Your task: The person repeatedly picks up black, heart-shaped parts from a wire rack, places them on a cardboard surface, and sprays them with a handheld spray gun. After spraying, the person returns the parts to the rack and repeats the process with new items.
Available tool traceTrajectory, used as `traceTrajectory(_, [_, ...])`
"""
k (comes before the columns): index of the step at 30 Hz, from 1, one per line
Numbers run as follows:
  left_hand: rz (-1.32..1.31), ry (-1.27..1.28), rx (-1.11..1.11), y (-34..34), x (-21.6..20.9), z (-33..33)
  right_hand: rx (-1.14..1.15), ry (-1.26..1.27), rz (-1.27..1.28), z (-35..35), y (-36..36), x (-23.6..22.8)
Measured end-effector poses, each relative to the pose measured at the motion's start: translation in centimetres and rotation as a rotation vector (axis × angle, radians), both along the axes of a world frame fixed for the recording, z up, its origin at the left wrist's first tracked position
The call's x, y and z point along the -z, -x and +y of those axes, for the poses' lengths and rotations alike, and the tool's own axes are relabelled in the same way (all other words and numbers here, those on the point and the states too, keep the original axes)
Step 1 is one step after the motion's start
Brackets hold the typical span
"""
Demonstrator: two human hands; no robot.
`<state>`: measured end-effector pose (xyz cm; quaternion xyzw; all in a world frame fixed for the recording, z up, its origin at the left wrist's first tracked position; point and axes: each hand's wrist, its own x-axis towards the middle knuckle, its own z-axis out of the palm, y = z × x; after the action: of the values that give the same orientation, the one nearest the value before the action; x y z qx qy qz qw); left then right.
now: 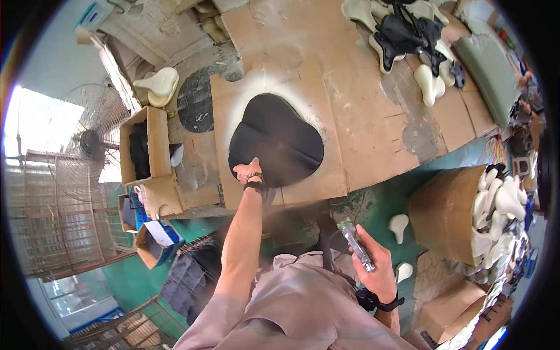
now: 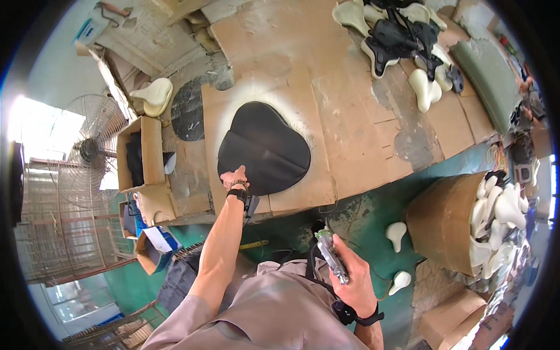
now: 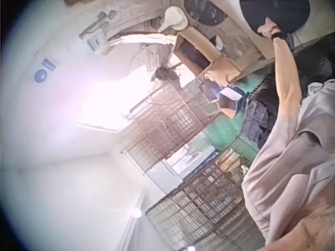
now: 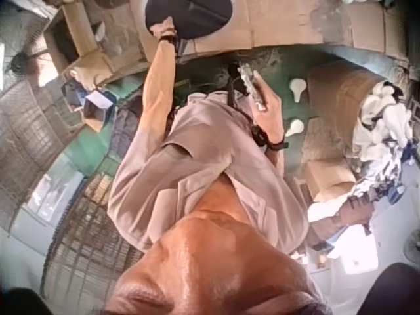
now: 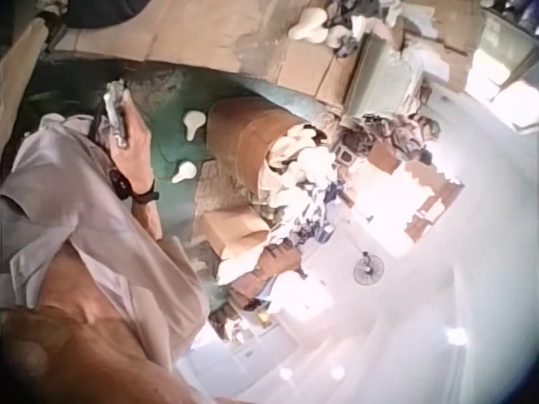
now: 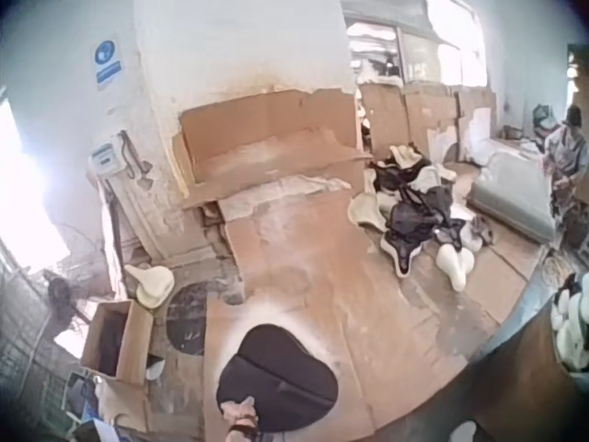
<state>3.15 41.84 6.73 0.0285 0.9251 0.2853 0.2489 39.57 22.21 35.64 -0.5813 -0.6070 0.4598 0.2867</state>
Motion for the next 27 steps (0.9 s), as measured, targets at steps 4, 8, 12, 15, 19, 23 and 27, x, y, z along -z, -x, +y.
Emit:
traceTrajectory(4, [0.218,0.21,0.106,-1.5,-1.5,1.4,0.027,0.01,0.054,2.5,-1.8,1.7])
traceTrajectory(8, [0.229,0.175,0.172,-1.2,-1.4,2.0,0.0,0.027,0.074,4.9,-3.6,2.4])
traceTrajectory(12, [0.288,-0.067,0.244,-2.4,-2.4,2.6,-0.009,0.01,0.023,5.6,-4.7,3.3])
traceTrajectory(15, [0.309,-0.458,0.439,-3.3,-4.3,3.1,-0.013,-0.004,0.0,5.4,-4.6,2.8])
traceTrajectory(19, [0.086,-0.922,0.656,-6.0,-8.6,4.7,-0.021,-0.041,-0.012,4.6,-3.0,1.1])
traceTrajectory(23, [0.113,-0.962,0.673,-4.6,-8.5,1.5,-0.076,-0.084,-0.011,3.5,-0.9,-1.3])
traceTrajectory(27, [0.4,-0.584,0.971,-1.4,-6.9,-6.1,-0.147,-0.094,-0.035,2.3,0.8,-5.0])
